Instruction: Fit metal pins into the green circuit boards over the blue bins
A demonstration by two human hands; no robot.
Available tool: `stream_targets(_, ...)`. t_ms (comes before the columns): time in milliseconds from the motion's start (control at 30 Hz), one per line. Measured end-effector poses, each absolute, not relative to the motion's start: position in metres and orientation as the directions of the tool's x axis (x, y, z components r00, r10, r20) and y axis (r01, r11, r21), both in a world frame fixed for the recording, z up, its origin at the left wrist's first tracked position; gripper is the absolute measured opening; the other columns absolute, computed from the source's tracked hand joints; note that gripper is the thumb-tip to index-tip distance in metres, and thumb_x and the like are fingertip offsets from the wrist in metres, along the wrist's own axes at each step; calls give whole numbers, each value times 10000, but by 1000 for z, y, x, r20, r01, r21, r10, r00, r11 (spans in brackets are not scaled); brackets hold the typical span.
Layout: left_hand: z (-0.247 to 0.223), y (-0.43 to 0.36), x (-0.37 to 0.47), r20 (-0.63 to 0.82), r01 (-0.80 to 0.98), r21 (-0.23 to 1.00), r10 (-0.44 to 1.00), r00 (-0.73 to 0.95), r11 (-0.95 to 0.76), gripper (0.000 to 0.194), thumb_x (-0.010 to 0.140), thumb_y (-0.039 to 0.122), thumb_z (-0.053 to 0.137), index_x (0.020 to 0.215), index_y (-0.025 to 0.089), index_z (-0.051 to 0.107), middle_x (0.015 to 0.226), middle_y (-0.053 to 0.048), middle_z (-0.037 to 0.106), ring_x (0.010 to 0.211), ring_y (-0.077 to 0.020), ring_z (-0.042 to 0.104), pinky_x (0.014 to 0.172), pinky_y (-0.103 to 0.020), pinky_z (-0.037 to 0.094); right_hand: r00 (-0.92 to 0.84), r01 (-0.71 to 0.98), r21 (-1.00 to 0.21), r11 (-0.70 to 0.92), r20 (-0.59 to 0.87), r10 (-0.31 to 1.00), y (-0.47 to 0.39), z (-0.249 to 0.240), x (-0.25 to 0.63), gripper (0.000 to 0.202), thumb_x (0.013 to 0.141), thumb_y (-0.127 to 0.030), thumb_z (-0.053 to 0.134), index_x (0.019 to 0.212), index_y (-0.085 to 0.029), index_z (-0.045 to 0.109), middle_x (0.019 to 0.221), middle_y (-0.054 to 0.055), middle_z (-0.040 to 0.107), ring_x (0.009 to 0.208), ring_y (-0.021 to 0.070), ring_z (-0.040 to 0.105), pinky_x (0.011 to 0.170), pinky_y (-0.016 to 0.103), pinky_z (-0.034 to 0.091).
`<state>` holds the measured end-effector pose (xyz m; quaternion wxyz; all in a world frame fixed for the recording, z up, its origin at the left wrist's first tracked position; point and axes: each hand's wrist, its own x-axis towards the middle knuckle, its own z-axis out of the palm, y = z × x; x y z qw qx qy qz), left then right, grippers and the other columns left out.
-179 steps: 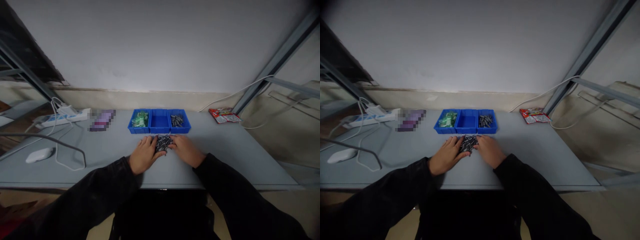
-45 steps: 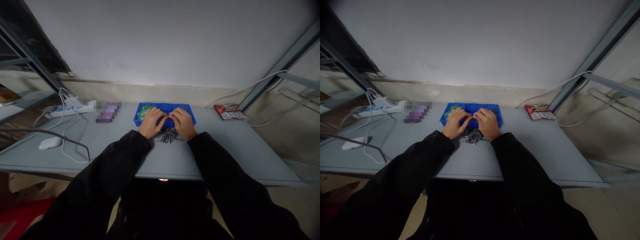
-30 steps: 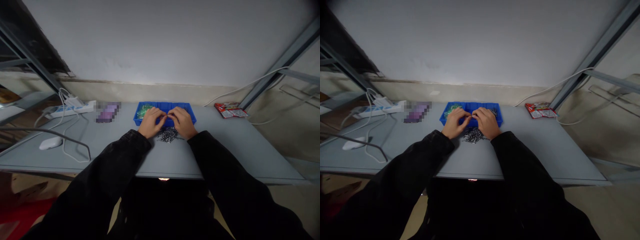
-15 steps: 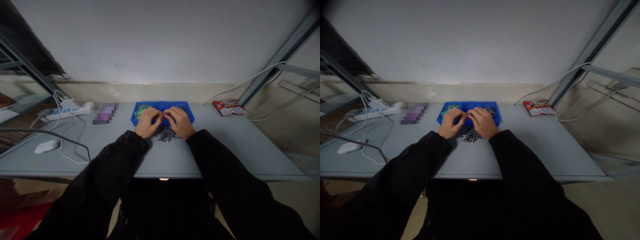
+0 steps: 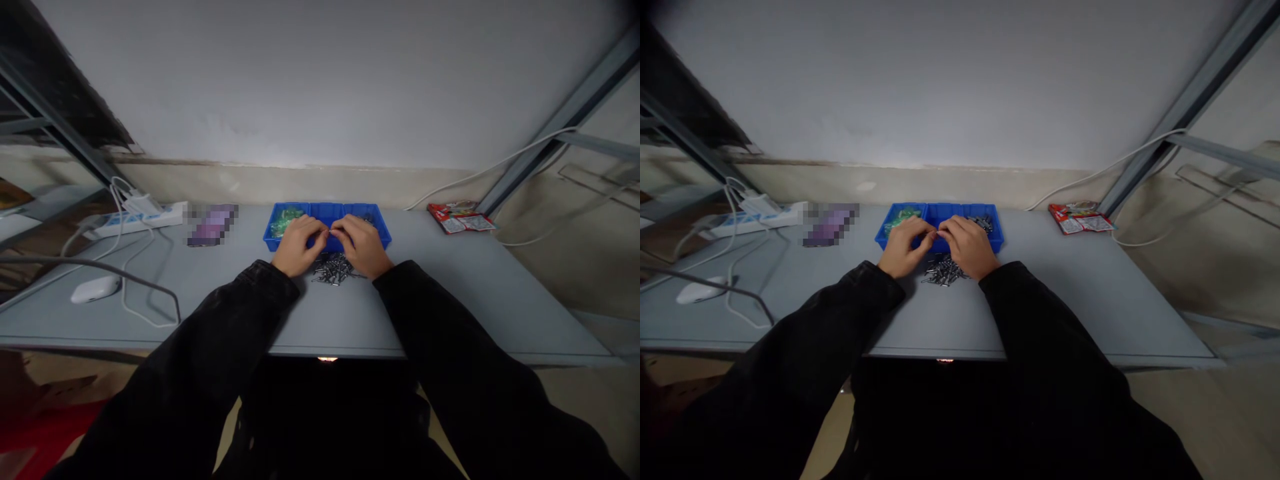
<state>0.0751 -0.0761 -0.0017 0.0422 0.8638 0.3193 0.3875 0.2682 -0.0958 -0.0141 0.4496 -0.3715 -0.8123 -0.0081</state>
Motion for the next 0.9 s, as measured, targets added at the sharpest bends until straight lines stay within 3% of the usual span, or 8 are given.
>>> stream_targets(133, -1, -76, 75, 631, 523, 341, 603, 489, -781, 259, 1016, 315, 476, 829, 195, 610, 781, -21, 631, 780, -200, 532, 800, -371, 417, -322, 613, -329, 718, 726, 607, -97, -14, 267, 155, 1048, -248, 464, 1084, -209, 609, 1000, 64, 674, 913, 203, 608, 870, 361, 474)
stream_targets(467, -4, -74, 74, 640, 514, 313, 577, 507, -799, 249, 1017, 317, 499, 853, 195, 642, 791, -18, 634, 793, -201, 543, 805, -374, 412, -318, 637, -306, 708, 732, 602, -94, -15, 269, 240, 1070, -286, 433, 940, -206, 618, 931, 60, 660, 894, 205, 602, 850, 350, 466)
stream_targets(633, -4, -74, 74, 648, 517, 318, 580, 494, -795, 250, 1018, 316, 496, 859, 196, 647, 782, -18, 624, 796, -200, 540, 815, -371, 413, -318, 620, -325, 714, 728, 607, -95, -16, 269, 159, 1045, -241, 460, 1097, -205, 606, 1014, 69, 677, 927, 208, 616, 877, 363, 476)
stream_targets(900, -5, -74, 75, 642, 522, 309, 579, 502, -795, 256, 1009, 320, 504, 854, 197, 666, 768, -20, 628, 778, -200, 540, 807, -370, 419, -311, 646, -316, 695, 722, 617, -93, -15, 269, 209, 1065, -268, 431, 956, -212, 601, 927, 56, 652, 873, 205, 595, 827, 347, 460)
